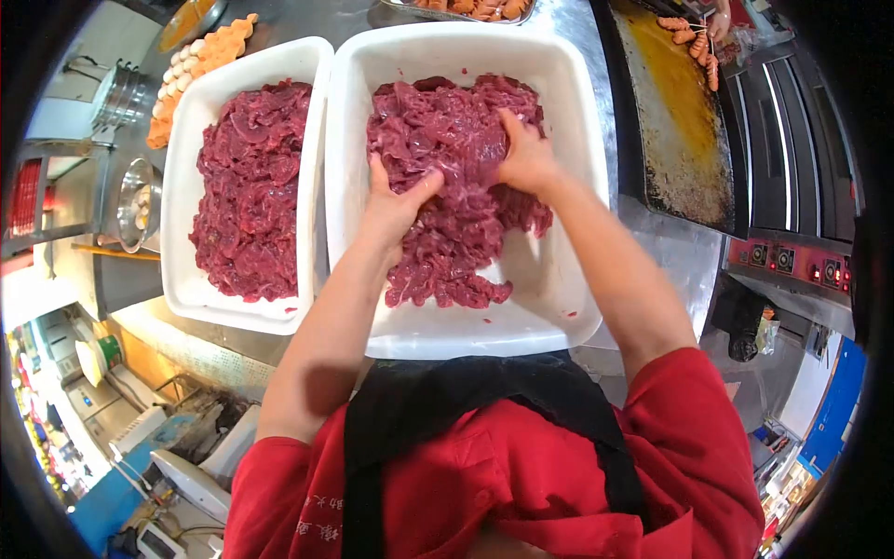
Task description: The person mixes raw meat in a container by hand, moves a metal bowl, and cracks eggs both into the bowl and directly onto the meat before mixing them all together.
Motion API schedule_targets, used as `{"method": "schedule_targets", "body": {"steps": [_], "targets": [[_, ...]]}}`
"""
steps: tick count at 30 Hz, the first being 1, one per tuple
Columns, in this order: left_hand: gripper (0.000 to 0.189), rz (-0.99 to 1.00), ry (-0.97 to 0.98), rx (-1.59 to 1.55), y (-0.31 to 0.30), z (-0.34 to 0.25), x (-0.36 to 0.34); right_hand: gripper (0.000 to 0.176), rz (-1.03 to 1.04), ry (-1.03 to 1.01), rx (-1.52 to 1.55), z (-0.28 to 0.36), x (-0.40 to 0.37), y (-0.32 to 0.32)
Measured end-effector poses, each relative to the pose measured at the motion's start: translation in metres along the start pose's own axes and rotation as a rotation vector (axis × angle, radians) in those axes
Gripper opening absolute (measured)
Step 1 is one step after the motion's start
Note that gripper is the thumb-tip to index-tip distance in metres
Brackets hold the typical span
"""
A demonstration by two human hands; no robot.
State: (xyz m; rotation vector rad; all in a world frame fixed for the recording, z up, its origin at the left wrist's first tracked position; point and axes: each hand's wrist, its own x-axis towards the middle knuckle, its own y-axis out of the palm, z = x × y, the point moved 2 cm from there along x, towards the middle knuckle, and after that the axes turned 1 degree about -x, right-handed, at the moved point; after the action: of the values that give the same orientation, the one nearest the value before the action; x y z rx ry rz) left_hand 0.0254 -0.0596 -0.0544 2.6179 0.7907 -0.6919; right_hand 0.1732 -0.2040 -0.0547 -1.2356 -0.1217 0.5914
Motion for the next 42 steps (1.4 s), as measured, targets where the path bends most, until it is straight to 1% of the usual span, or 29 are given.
{"method": "schedule_targets", "body": {"steps": [2,3,4,5,7,8,10,11,14,15,16,17,18,20,21,23,24,26,29,30,31,33,34,35,36,37,39,41,42], "targets": [[0.087,0.057,-0.063,-0.108,0.006,-0.006,0.002,0.104,0.302,-0.082,0.928,0.016,-0.011,0.015],[0.079,0.184,-0.263,-0.261,0.012,-0.016,-0.006,0.096,0.437,0.049,1.183,0.032,-0.027,0.009],[0.073,0.314,-0.449,-0.413,0.019,-0.025,-0.009,0.087,0.477,-0.084,1.333,0.04,-0.037,0.008],[0.055,0.263,-0.422,-0.404,0.02,-0.024,-0.013,0.081,0.477,-0.08,1.371,0.043,-0.044,0.006],[0.051,0.299,-0.329,-0.451,0.013,-0.014,-0.017,0.059,0.482,-0.001,1.489,0.051,-0.062,-0.007],[0.046,0.334,-0.253,-0.501,0.009,-0.008,-0.021,0.059,0.486,0.001,1.491,0.053,-0.066,-0.021],[0.039,0.313,-0.284,-0.589,0.017,-0.017,-0.04,0.043,0.451,-0.046,1.589,0.057,-0.069,-0.055],[0.037,0.302,-0.278,-0.678,0.023,-0.021,-0.047,0.035,0.319,-0.079,1.6,0.063,-0.071,-0.074],[0.039,0.218,-0.254,-0.685,0.029,-0.035,-0.063,0.036,0.293,-0.19,1.6,0.053,-0.036,-0.094],[0.043,0.309,0.01,-0.078,0.025,-0.036,-0.054,0.036,0.303,-0.202,1.587,0.053,-0.028,-0.095],[0.047,0.365,0.27,0.538,0.02,-0.036,-0.048,0.04,0.328,-0.141,1.346,0.053,-0.02,-0.092],[0.058,0.29,0.44,1.09,0.011,-0.03,-0.045,0.045,0.343,-0.084,1.105,0.051,-0.01,-0.088],[0.057,0.206,0.284,1.354,0.006,-0.031,-0.052,0.045,0.345,-0.101,1.094,0.041,0.005,-0.085],[0.048,0.034,0.688,1.107,-0.006,-0.023,-0.051,0.052,0.497,-0.11,0.352,0.014,0.041,-0.062],[0.048,0.019,0.69,1.094,-0.005,-0.029,-0.048,0.052,0.499,-0.121,0.337,0.011,0.063,-0.039],[0.038,-0.208,0.773,0.599,-0.004,-0.048,-0.046,0.067,0.069,0.008,0.079,0.009,0.093,0.001],[0.038,-0.218,0.77,0.587,-0.007,-0.047,-0.041,0.068,0.17,0.035,-0.043,0.055,0.057,-0.012],[0.032,-0.385,1.105,0.723,-0.016,-0.051,-0.034,0.061,0.026,-0.336,-0.172,0.093,0.002,0.01],[0.03,-0.381,1.124,0.676,-0.018,-0.051,-0.035,0.044,0.265,-0.922,-0.262,0.089,-0.092,0.001],[0.031,-0.367,1.094,0.622,-0.018,-0.051,-0.035,0.041,0.361,-0.949,-0.186,0.074,-0.11,-0.001],[0.031,-0.372,1.094,0.609,-0.019,-0.051,-0.036,0.038,0.467,-0.93,-0.154,0.056,-0.114,-0.009],[0.032,-0.272,1.027,0.51,-0.019,-0.047,-0.039,0.036,0.53,-0.747,-0.407,0.014,-0.085,-0.012],[0.032,-0.272,1.027,0.506,-0.02,-0.046,-0.04,0.034,0.438,-0.621,-0.37,-0.005,-0.059,-0.014],[0.032,-0.267,1.042,0.569,-0.019,-0.045,-0.042,0.034,0.188,-0.543,-0.177,-0.014,-0.034,-0.017],[0.033,-0.267,1.057,0.632,-0.018,-0.045,-0.041,0.036,0.193,-0.408,-0.308,-0.013,0.0,-0.021],[0.033,-0.273,1.054,0.633,-0.017,-0.046,-0.041,0.038,0.169,-0.346,-0.381,0.005,0.027,-0.032],[0.034,-0.309,1.084,0.684,-0.015,-0.047,-0.041,0.044,-0.06,-0.464,-0.165,0.03,0.083,-0.019],[0.033,-0.319,1.115,0.719,-0.016,-0.049,-0.036,0.054,0.127,-0.272,-0.002,0.09,0.094,-0.018],[0.033,-0.319,1.144,0.74,-0.016,-0.048,-0.036,0.059,0.178,-0.314,0.006,0.11,0.093,0.002]]}}
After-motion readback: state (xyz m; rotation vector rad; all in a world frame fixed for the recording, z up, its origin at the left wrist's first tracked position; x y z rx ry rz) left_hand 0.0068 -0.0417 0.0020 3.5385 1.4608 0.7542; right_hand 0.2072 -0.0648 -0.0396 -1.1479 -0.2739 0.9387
